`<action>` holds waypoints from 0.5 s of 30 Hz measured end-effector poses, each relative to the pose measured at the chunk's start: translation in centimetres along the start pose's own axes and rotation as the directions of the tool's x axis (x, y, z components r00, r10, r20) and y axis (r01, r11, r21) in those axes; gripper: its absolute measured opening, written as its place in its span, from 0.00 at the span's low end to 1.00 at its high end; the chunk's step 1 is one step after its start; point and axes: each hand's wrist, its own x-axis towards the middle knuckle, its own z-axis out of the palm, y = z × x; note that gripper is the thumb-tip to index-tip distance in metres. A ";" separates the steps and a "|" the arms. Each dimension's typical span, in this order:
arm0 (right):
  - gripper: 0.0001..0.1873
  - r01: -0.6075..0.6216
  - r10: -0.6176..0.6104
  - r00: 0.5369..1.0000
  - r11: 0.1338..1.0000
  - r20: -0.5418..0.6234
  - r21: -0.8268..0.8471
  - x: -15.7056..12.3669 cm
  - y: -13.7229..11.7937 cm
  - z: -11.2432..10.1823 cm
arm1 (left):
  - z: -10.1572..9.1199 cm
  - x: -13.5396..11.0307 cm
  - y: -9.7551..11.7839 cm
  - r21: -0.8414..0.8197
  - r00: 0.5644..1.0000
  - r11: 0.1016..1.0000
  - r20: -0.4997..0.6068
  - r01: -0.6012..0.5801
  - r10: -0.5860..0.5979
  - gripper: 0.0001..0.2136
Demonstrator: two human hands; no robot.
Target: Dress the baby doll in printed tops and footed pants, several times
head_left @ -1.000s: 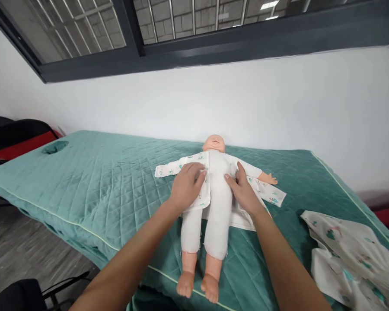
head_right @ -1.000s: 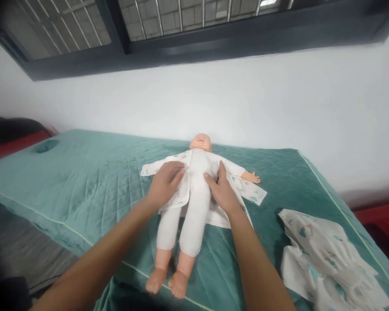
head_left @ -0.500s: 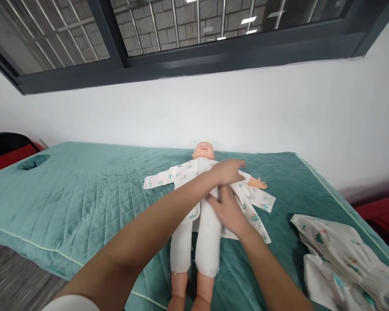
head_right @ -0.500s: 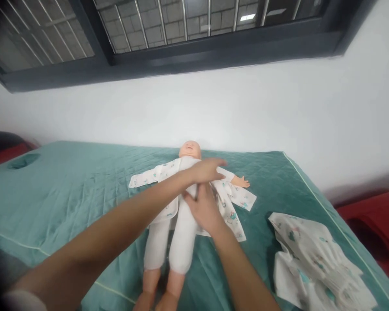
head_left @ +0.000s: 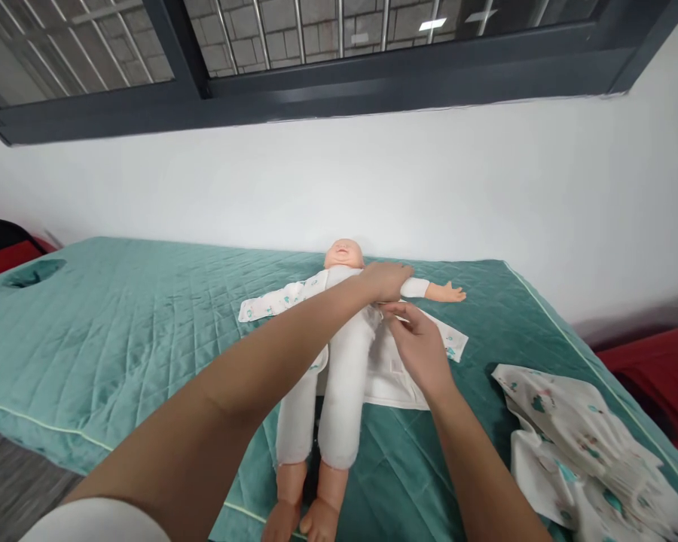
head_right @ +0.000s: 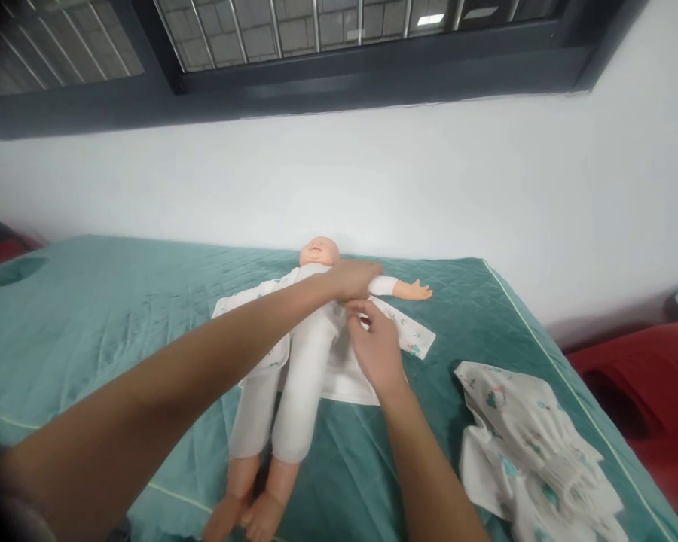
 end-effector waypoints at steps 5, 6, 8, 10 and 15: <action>0.11 -0.022 0.033 0.999 0.750 0.005 -0.661 0.3 2.1 1.0 | -0.7 -1.3 -0.1 0.020 0.998 1.000 -0.065 0.017 -0.016 0.18; 0.12 0.002 0.010 1.000 0.675 0.012 -0.738 0.3 2.3 1.2 | -0.8 -1.4 0.0 0.038 0.997 0.999 -0.070 0.014 -0.011 0.19; 0.15 -0.002 -0.009 1.000 0.595 -0.009 -0.804 0.4 2.7 1.3 | -0.7 -1.7 0.1 0.059 0.997 0.998 -0.081 0.006 -0.002 0.19; 0.16 -0.043 0.011 0.999 0.588 -0.045 -0.808 0.9 3.2 0.8 | -0.5 -1.8 0.1 0.048 0.995 0.999 -0.096 0.006 -0.001 0.18; 0.12 -0.034 -0.022 0.998 0.616 -0.061 -0.787 1.8 4.3 -0.7 | 0.3 -1.7 0.0 -0.022 0.990 0.999 -0.138 0.037 -0.040 0.21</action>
